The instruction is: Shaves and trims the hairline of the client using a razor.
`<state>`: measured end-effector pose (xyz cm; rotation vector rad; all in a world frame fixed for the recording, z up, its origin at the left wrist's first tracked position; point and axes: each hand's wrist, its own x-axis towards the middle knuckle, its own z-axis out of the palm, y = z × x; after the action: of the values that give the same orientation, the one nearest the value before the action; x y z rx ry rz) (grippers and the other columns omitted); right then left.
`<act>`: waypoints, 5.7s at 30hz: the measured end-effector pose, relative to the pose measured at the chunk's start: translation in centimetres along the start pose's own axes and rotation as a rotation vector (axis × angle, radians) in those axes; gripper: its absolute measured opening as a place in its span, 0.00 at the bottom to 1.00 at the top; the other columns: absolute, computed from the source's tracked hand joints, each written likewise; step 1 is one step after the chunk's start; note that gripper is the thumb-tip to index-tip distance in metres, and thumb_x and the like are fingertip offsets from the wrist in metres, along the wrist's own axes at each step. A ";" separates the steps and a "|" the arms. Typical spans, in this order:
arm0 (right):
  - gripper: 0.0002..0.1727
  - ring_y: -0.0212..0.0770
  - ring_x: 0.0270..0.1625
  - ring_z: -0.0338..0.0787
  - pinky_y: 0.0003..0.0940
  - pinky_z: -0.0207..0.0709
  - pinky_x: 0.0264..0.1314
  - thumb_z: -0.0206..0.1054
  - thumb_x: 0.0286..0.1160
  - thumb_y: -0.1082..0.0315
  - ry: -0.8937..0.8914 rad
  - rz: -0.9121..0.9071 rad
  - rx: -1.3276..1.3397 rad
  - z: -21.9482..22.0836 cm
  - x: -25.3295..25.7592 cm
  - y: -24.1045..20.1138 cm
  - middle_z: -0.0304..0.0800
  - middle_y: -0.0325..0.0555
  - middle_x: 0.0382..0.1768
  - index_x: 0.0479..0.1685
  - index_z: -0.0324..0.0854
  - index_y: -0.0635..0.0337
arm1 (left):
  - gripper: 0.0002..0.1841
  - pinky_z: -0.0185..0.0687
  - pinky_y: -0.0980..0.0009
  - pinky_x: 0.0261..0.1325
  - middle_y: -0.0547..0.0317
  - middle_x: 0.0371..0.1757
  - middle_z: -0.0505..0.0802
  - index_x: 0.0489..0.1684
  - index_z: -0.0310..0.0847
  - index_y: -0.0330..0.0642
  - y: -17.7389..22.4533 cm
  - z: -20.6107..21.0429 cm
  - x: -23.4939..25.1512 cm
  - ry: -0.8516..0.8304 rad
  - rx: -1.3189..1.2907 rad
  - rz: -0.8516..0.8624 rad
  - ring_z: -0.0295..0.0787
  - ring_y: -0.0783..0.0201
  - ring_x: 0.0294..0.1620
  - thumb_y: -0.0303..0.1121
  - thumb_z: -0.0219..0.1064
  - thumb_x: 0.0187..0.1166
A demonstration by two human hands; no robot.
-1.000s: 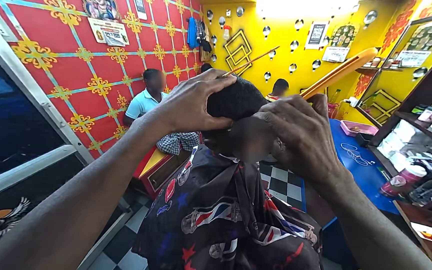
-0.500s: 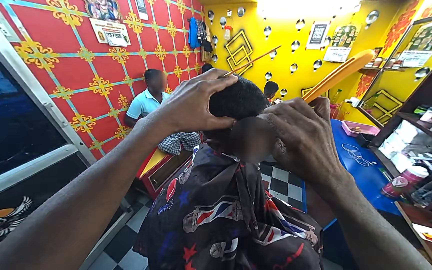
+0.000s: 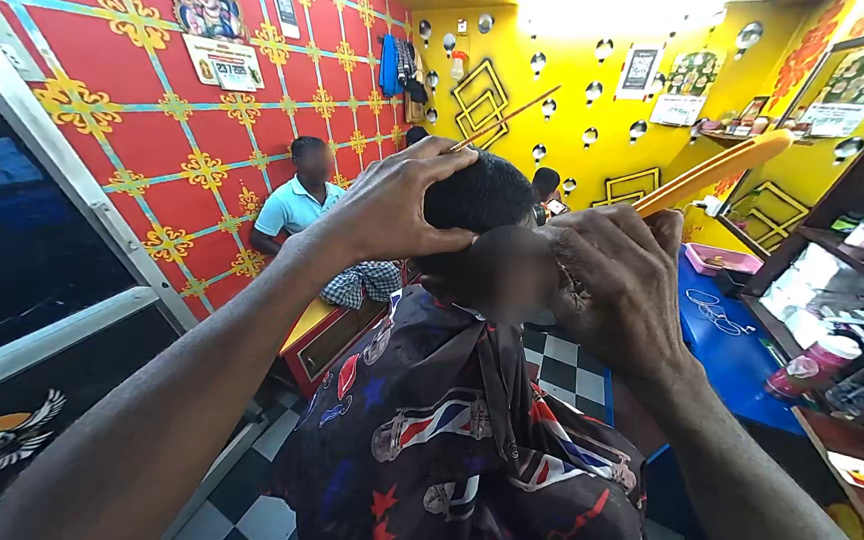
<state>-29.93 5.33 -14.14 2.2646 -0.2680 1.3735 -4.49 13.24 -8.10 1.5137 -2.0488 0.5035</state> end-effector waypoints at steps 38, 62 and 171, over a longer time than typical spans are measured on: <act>0.11 0.48 0.58 0.87 0.54 0.66 0.59 0.65 0.82 0.68 0.015 0.003 -0.118 1.5 -1.6 -1.2 0.93 0.44 0.51 0.54 0.91 0.53 | 0.48 0.76 0.50 0.76 0.53 0.83 0.78 0.85 0.73 0.48 0.2 0.2 0.4 -0.006 0.009 0.005 0.77 0.56 0.80 0.66 0.75 0.63; 0.10 0.47 0.60 0.85 0.54 0.64 0.61 0.65 0.82 0.69 0.043 -0.008 -0.170 2.1 -2.1 -1.9 0.92 0.41 0.52 0.54 0.91 0.51 | 0.48 0.74 0.51 0.78 0.54 0.83 0.78 0.85 0.73 0.48 0.1 0.1 0.3 0.000 0.025 0.011 0.76 0.56 0.81 0.66 0.74 0.63; 0.11 0.47 0.62 0.87 0.51 0.68 0.72 0.68 0.80 0.71 0.086 0.059 -0.136 -0.8 -0.7 -6.7 0.94 0.45 0.51 0.53 0.93 0.52 | 0.47 0.65 0.43 0.84 0.49 0.86 0.75 0.88 0.68 0.44 -0.4 1.1 -2.8 0.089 0.058 0.139 0.68 0.47 0.87 0.65 0.67 0.71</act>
<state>-28.20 11.51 -16.42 2.0961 -0.3902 1.4340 -3.66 14.57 -10.68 1.3618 -2.0951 0.6778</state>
